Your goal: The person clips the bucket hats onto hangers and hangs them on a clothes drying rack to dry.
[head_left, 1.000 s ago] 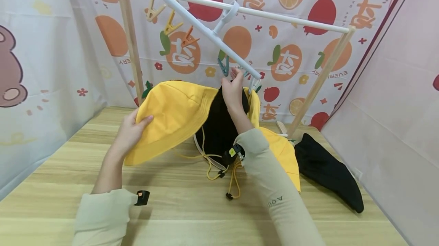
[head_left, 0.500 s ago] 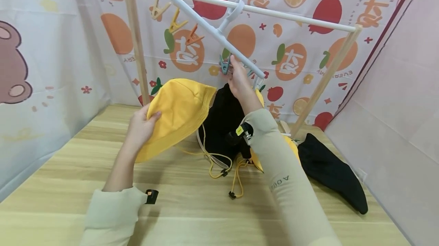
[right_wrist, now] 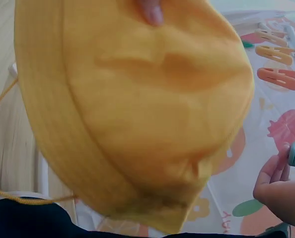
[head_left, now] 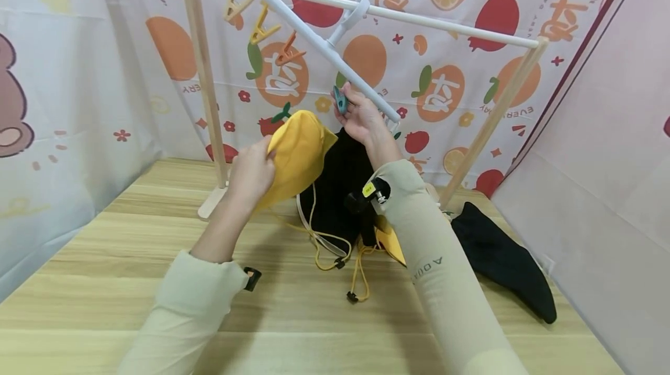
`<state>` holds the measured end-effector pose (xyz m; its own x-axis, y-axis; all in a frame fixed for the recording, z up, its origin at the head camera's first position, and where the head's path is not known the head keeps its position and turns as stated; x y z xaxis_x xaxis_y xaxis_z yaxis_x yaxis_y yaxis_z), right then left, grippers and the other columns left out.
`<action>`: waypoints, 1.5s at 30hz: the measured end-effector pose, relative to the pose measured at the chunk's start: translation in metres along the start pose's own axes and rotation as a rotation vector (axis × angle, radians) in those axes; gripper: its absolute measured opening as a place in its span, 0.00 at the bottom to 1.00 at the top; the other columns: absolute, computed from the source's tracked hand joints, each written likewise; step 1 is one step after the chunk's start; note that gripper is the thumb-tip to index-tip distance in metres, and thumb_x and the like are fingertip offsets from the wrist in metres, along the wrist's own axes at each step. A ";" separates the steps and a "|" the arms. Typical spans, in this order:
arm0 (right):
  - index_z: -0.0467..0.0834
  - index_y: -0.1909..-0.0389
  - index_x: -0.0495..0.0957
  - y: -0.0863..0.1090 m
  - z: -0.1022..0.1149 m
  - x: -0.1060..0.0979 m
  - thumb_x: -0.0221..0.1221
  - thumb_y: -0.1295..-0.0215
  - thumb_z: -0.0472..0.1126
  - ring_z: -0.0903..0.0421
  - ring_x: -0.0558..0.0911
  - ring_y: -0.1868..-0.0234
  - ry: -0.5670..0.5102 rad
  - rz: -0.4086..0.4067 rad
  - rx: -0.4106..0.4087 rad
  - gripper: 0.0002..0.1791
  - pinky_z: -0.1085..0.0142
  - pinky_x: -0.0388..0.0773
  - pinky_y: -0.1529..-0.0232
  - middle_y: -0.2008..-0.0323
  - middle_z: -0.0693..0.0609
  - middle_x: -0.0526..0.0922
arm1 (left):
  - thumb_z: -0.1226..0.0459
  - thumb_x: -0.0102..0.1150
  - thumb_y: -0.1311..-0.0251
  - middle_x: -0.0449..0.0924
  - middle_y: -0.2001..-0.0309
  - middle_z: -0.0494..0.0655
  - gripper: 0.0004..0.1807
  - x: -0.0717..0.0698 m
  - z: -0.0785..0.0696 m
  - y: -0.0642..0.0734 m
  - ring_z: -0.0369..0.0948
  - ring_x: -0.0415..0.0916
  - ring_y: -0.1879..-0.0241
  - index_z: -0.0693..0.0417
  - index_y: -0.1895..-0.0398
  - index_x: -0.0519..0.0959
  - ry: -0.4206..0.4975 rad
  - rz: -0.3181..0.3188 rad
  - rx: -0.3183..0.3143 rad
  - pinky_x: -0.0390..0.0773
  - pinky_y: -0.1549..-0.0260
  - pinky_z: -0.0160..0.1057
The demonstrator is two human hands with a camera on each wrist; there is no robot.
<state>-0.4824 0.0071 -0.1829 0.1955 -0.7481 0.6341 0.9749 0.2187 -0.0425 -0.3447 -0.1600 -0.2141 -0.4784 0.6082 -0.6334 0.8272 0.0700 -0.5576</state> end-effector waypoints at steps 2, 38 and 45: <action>0.39 0.65 0.74 -0.001 -0.001 0.000 0.54 0.35 0.41 0.50 0.72 0.45 0.007 0.006 -0.001 0.08 0.61 0.62 0.43 0.53 0.42 0.77 | 0.72 0.47 0.37 0.77 0.64 0.64 0.09 0.006 -0.004 -0.003 0.60 0.74 0.63 0.65 0.56 0.73 -0.023 0.034 -0.007 0.70 0.65 0.57; 0.27 0.46 0.68 0.000 0.014 0.006 0.47 0.33 0.32 0.51 0.73 0.49 0.068 0.065 -0.200 0.17 0.71 0.71 0.58 0.53 0.37 0.76 | 0.75 0.45 0.43 0.78 0.59 0.58 0.23 0.040 -0.059 -0.035 0.53 0.73 0.66 0.56 0.43 0.73 -0.083 0.084 -0.005 0.72 0.67 0.50; 0.31 0.40 0.65 0.006 0.012 0.005 0.45 0.31 0.36 0.55 0.72 0.46 0.187 0.078 -0.141 0.21 0.72 0.69 0.52 0.41 0.38 0.69 | 0.75 0.45 0.42 0.78 0.58 0.59 0.22 0.043 -0.059 -0.034 0.54 0.75 0.63 0.57 0.44 0.73 -0.079 0.080 0.003 0.72 0.64 0.50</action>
<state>-0.4770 0.0117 -0.1710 0.2744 -0.8383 0.4712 0.9588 0.2008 -0.2011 -0.3762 -0.0892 -0.1903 -0.4326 0.5472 -0.7165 0.8630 0.0214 -0.5047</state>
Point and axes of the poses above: each hand's wrist, its own y-axis away from the middle knuckle, its own x-axis out of the palm, z = x × y, the point moved 8 cm from there along -y, towards the middle knuckle
